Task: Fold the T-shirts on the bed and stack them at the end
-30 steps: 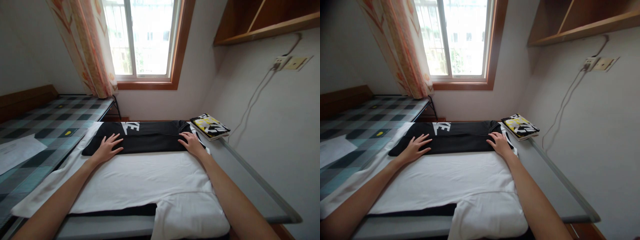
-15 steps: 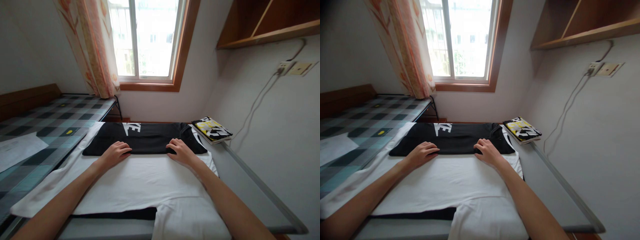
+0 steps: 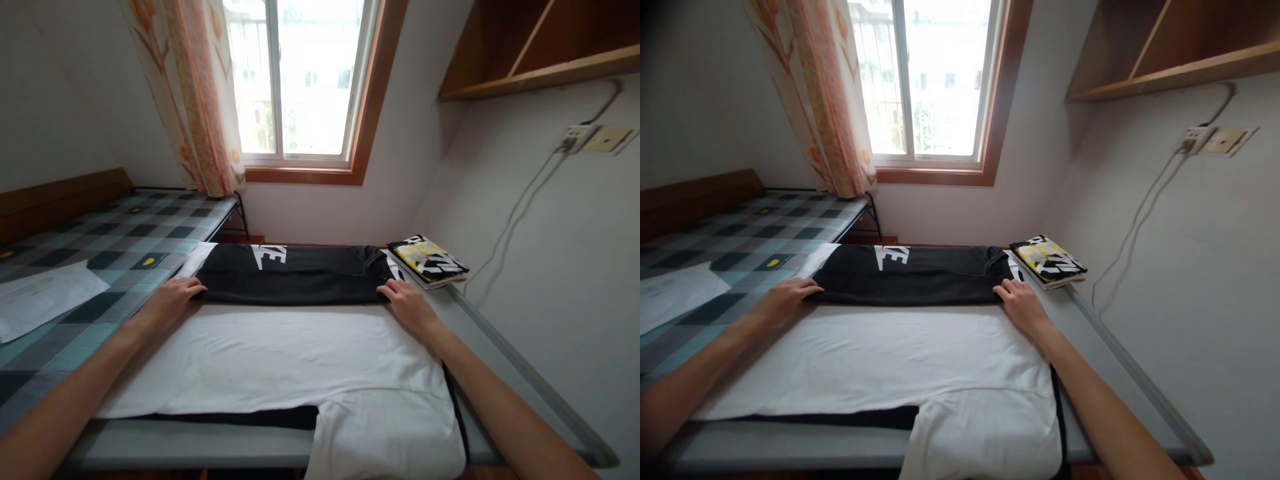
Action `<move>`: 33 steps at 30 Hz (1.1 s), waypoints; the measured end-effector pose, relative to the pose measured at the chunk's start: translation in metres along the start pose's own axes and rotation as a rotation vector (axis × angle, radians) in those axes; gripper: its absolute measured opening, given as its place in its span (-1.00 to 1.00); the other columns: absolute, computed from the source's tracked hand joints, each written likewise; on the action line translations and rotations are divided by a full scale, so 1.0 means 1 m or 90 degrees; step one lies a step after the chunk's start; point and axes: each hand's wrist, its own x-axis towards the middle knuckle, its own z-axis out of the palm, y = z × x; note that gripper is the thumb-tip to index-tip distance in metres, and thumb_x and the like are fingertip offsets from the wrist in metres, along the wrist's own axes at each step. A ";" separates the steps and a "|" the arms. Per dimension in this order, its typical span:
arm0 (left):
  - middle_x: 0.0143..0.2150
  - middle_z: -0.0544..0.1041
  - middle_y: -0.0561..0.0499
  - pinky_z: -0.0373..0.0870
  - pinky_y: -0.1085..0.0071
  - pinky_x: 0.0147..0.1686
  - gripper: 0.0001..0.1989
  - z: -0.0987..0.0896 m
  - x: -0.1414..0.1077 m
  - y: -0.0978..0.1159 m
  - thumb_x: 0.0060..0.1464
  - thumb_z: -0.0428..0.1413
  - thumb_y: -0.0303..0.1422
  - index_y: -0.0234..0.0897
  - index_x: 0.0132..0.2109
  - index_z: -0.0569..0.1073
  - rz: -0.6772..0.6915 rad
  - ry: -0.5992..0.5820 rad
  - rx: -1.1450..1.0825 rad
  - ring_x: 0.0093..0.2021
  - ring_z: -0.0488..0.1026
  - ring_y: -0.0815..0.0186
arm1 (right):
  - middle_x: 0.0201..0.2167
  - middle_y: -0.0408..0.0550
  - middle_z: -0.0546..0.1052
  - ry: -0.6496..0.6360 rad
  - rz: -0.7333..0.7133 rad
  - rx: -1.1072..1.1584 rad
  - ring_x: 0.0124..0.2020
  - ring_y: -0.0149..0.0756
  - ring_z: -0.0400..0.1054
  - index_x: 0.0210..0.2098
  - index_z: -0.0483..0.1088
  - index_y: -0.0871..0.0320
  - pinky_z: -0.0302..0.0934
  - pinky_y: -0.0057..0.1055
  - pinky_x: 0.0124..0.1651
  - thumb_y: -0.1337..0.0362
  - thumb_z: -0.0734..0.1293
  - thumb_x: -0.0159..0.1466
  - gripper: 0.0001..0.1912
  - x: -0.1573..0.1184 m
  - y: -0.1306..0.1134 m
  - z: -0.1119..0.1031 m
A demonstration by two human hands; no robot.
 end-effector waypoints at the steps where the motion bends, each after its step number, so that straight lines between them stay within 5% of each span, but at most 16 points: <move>1: -0.12 0.57 -0.09 0.38 0.23 -0.10 -0.69 -0.001 -0.008 -0.010 0.05 0.01 -0.40 -0.18 -0.12 0.58 -0.030 -0.003 0.004 -0.14 0.51 0.10 | -0.23 0.06 0.49 0.010 0.013 -0.024 -0.14 -0.09 0.31 -0.13 0.48 0.14 0.12 -0.22 -0.07 0.48 0.23 0.20 -0.69 -0.007 0.009 0.001; 8: -0.08 0.56 -0.09 0.37 0.32 -0.19 -0.67 -0.013 -0.021 -0.027 0.14 -0.05 -0.33 -0.16 -0.09 0.57 -0.142 -0.003 -0.005 -0.13 0.50 0.13 | -0.25 0.09 0.53 0.037 0.056 -0.098 -0.17 -0.08 0.31 -0.19 0.54 0.11 0.06 -0.20 -0.12 0.39 0.19 0.27 -0.72 -0.018 0.030 -0.009; 14: -0.07 0.54 0.02 0.32 0.37 -0.12 -0.67 -0.058 -0.012 -0.018 0.21 -0.07 -0.32 -0.21 -0.05 0.55 -0.213 0.050 0.028 -0.17 0.43 0.25 | -0.26 0.12 0.54 0.091 0.088 -0.086 -0.17 -0.06 0.32 -0.21 0.54 0.15 0.02 -0.18 -0.09 0.35 0.14 0.35 -0.68 0.005 0.039 -0.045; 19: -0.02 0.53 0.02 0.28 0.33 -0.03 -0.58 -0.089 -0.030 -0.039 0.25 -0.16 -0.24 -0.24 -0.01 0.53 -0.210 0.153 0.067 -0.08 0.38 0.24 | -0.22 0.14 0.53 0.175 0.098 -0.031 -0.12 -0.04 0.34 -0.20 0.54 0.12 0.02 -0.14 -0.02 0.29 0.14 0.36 -0.68 -0.002 0.051 -0.081; 25: -0.20 0.60 0.08 0.31 0.36 -0.06 -0.59 -0.069 -0.057 -0.057 0.12 -0.08 -0.05 -0.10 -0.26 0.60 -0.109 -0.024 -0.071 -0.14 0.39 0.26 | -0.34 0.01 0.55 -0.045 -0.045 0.096 -0.29 -0.20 0.42 -0.32 0.56 0.07 0.19 -0.28 -0.17 0.34 0.22 0.27 -0.75 -0.030 0.040 -0.058; 29: -0.27 0.60 0.08 0.34 0.37 -0.11 -0.66 -0.052 -0.069 -0.052 0.07 -0.01 -0.05 -0.03 -0.32 0.61 -0.079 -0.095 -0.144 -0.20 0.40 0.26 | -0.32 -0.02 0.56 -0.164 -0.024 0.214 -0.35 -0.28 0.45 -0.30 0.58 0.07 0.25 -0.38 -0.24 0.35 0.24 0.22 -0.75 -0.047 0.030 -0.035; 33: -0.33 0.57 0.10 0.34 0.38 -0.16 -0.73 -0.050 -0.074 -0.049 0.07 0.02 -0.11 0.03 -0.28 0.61 -0.084 -0.121 -0.144 -0.24 0.41 0.27 | -0.37 -0.04 0.54 -0.205 0.037 0.292 -0.38 -0.27 0.43 -0.35 0.59 0.06 0.25 -0.39 -0.29 0.24 0.27 0.21 -0.77 -0.054 0.030 -0.035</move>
